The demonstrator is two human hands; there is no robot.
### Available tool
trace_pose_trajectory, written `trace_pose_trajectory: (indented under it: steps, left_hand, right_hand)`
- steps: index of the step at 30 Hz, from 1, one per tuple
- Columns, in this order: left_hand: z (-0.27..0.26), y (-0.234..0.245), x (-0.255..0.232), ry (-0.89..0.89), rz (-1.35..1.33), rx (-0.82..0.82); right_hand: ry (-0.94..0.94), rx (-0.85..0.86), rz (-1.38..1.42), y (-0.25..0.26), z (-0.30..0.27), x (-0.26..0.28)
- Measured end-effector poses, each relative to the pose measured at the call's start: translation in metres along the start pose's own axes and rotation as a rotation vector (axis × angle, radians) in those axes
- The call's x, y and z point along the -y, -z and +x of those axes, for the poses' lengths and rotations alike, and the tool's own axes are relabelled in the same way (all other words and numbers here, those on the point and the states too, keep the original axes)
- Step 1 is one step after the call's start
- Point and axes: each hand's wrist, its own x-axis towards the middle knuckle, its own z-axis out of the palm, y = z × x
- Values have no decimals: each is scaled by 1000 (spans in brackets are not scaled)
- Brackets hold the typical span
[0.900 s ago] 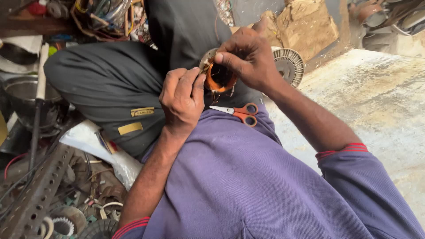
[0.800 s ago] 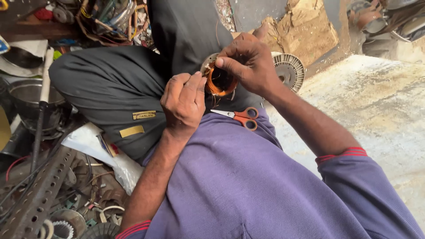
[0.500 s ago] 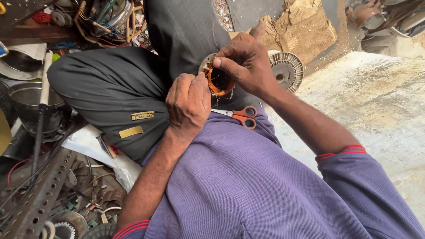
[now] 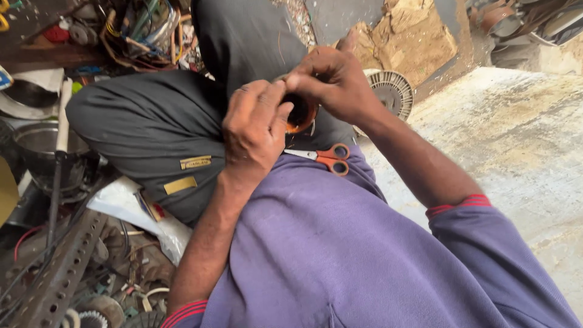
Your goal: The person winds copper wire around a cylindrical motor stator core, using scissors to cut the wire and a small yellow tool to press the windings into place. The person continues winding and adjusting the coil throughout the clip.
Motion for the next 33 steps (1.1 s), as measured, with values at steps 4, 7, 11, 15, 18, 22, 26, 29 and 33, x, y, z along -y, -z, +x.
trace_pose_trajectory:
  steps: [4, 7, 11, 15, 18, 22, 26, 29, 33]
  left_hand:
    - [11, -4, 4, -103, 88, 1]
    - [13, -6, 9, -122, 98, 7]
    - [15, -7, 13, -74, -18, 33]
    - [24, -9, 20, -19, -158, 17]
    - [24, -12, 25, -75, -143, 44]
    - [22, -17, 31, -141, -67, 75]
    - [23, -21, 35, -173, -65, 76]
    - [24, -22, 37, -179, -71, 62]
    - [19, -23, 38, -169, -90, 73]
  right_hand:
    - [-156, -60, 305, 11, -22, 2]
    - [-4, -122, 340, 4, -43, -8]
    - [28, -158, 381, -11, -55, -23]
    - [35, -172, 312, -9, -49, -29]
    - [78, -111, 204, -5, -44, -31]
    - [-12, -66, 247, -4, -34, -28]
    - [-134, -146, 232, -5, -31, -18]
    - [26, -310, -99, -12, -38, -8]
    - [299, -452, -383, -22, -49, 2]
